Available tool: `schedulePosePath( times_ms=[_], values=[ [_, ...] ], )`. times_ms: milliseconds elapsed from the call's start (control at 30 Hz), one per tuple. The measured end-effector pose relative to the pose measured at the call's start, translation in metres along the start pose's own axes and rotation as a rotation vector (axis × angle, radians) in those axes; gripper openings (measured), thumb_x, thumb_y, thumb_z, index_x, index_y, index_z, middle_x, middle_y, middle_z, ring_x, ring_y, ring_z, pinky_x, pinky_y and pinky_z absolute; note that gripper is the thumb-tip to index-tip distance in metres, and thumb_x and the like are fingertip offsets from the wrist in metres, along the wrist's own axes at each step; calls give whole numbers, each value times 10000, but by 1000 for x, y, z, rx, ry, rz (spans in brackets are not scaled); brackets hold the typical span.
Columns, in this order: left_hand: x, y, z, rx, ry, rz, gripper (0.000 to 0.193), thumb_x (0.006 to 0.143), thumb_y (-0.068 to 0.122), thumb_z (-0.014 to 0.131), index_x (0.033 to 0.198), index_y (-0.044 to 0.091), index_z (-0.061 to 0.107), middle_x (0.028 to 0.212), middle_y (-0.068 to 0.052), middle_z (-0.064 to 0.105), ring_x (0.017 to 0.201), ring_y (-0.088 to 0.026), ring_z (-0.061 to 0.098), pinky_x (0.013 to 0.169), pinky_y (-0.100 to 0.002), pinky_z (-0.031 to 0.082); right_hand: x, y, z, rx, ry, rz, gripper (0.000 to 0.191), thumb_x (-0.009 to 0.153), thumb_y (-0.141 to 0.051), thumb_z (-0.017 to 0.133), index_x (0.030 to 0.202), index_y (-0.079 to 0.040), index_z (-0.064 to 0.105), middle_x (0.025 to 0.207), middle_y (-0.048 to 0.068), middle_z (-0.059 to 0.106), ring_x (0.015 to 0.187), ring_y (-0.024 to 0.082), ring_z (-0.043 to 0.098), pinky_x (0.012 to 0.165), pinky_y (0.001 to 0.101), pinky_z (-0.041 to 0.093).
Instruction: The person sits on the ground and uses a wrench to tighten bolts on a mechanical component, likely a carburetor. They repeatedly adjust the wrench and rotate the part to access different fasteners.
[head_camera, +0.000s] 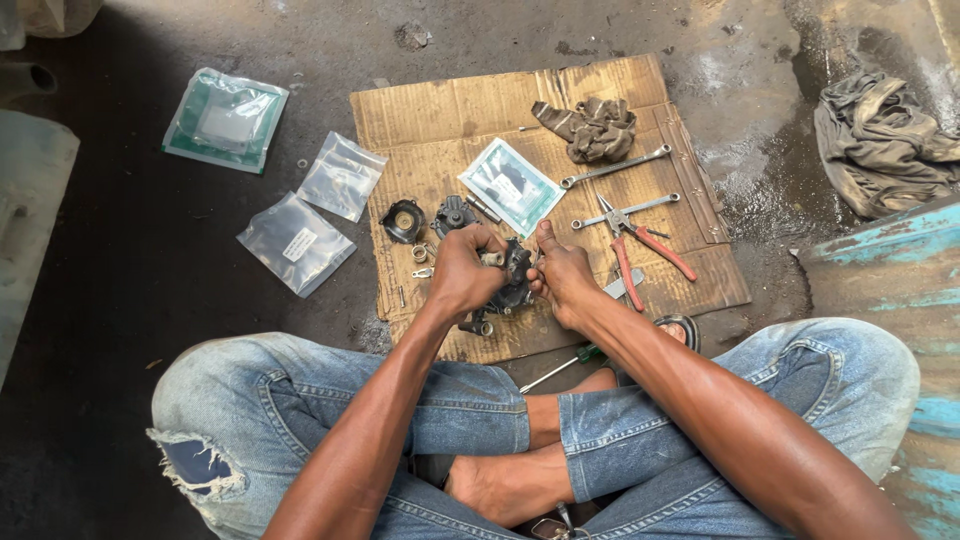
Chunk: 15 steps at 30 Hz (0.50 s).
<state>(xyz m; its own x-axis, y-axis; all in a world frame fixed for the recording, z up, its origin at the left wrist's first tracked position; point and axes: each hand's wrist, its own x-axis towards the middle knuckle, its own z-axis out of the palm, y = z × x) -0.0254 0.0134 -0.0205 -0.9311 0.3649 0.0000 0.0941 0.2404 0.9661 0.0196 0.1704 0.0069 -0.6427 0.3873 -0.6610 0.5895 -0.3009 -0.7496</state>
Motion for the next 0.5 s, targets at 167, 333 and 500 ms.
schedulePosePath(
  times_ms=[167, 333, 500],
  values=[
    [3, -4, 2, -66, 6, 34, 170, 571, -27, 755, 676, 15, 627, 925, -71, 729, 875, -188, 683, 804, -314, 541, 0, -5, -3, 68, -62, 11, 464, 951, -525, 596, 958, -65, 543, 666, -7, 472, 570, 100, 579, 466, 216, 487],
    [3, -1, 3, -31, -9, -87, 149, 578, -55, 705, 680, 46, 666, 921, -59, 729, 845, -183, 685, 781, -319, 560, -4, -5, 0, 69, -180, -30, 372, 982, -400, 665, 1002, -63, 508, 759, -1, 534, 610, 74, 558, 500, 198, 487],
    [3, 1, 9, -22, 4, -44, 112, 605, -37, 701, 684, 30, 659, 893, -73, 730, 828, -182, 683, 763, -322, 548, -2, -8, 0, 51, -152, -26, 322, 979, -357, 654, 1009, -60, 533, 764, -1, 549, 602, 63, 532, 488, 196, 463]
  ],
)
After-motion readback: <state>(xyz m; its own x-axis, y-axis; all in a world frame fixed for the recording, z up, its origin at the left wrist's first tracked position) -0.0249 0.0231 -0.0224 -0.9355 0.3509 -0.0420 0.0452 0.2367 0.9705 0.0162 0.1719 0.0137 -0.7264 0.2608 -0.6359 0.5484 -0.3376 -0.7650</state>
